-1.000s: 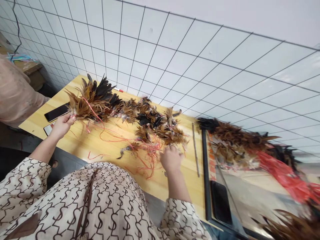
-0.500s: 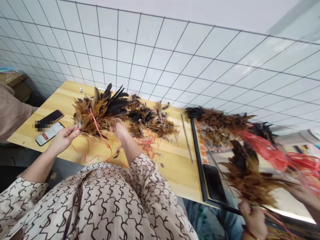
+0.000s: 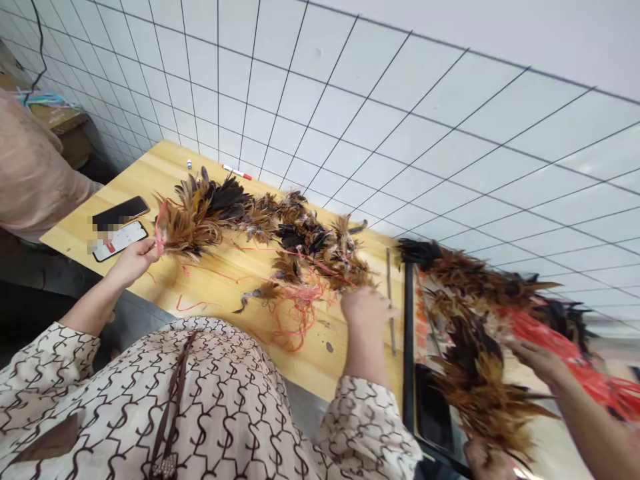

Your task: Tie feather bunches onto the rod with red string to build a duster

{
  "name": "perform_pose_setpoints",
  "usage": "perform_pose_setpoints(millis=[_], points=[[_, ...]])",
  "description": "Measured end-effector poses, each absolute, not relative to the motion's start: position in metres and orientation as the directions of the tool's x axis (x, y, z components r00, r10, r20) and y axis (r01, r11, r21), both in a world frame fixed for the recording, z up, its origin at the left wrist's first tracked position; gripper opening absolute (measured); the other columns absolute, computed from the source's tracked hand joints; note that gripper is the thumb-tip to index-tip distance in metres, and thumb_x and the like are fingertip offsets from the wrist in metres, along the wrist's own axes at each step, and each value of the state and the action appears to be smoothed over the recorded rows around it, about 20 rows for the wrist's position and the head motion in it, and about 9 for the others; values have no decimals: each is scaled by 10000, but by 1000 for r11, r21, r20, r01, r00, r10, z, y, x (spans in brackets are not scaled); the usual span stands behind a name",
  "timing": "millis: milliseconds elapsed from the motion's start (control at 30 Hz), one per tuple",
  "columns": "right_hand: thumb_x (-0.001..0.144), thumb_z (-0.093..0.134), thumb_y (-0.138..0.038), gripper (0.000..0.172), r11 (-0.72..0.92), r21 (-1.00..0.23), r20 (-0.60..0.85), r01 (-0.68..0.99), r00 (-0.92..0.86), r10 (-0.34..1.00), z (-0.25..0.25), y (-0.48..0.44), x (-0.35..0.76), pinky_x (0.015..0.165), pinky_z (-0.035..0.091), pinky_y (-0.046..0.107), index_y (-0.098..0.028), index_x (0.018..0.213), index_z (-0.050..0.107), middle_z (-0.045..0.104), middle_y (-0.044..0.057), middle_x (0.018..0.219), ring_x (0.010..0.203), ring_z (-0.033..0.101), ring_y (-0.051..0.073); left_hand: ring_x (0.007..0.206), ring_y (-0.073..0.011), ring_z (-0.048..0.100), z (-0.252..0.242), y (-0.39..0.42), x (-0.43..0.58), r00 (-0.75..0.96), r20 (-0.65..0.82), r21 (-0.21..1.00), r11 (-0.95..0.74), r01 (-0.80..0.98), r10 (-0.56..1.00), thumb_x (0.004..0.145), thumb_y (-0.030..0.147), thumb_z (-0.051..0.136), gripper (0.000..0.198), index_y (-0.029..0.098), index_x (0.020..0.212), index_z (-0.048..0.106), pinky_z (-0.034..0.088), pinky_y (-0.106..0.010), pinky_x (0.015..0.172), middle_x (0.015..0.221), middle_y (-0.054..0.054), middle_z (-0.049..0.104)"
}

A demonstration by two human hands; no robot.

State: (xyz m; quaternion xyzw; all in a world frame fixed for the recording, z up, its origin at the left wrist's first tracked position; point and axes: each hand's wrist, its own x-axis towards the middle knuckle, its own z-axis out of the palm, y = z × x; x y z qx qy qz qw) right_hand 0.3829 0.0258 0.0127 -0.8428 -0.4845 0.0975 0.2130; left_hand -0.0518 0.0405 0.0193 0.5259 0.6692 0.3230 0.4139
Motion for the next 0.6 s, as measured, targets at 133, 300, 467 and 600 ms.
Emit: perform_pose_setpoints(millis=[133, 300, 467, 600], points=[[740, 547, -206, 396, -34, -427, 61, 903, 66, 996, 0, 20, 282, 978, 358, 539, -119, 1125, 581, 565, 222, 1198, 1182, 476, 341, 583, -133, 447, 29, 41, -28, -35, -225, 893, 221, 391, 974, 674, 427, 550, 257, 175, 625, 561, 401, -251, 609, 551, 26, 474], [735, 635, -423, 511, 256, -844, 20, 471, -451, 892, -11, 19, 176, 958, 433, 426, -161, 1168, 557, 608, 141, 1154, 1094, 546, 268, 652, -143, 488, 39, 37, -7, 96, -179, 943, 143, 301, 979, 653, 501, 561, 344, 161, 694, 596, 425, -263, 666, 632, 5, 547], [703, 588, -621, 470, -72, -966, -201, 247, -547, 812, -16, 30, 190, 636, 463, 315, -157, 767, 630, 614, 38, 707, 631, 539, 148, 591, -131, 451, 42, 33, -22, 26, -154, 933, 137, 333, 988, 667, 498, 546, 322, 176, 648, 561, 405, -253, 606, 568, 23, 489], [646, 644, -638, 477, -166, -963, -244, 213, -426, 871, -3, 34, 236, 564, 388, 276, -166, 597, 601, 495, -16, 540, 517, 417, 99, 569, -132, 446, 31, 33, -35, -60, -157, 892, 168, 420, 986, 713, 467, 487, 298, 181, 653, 544, 387, -251, 584, 551, 25, 476]])
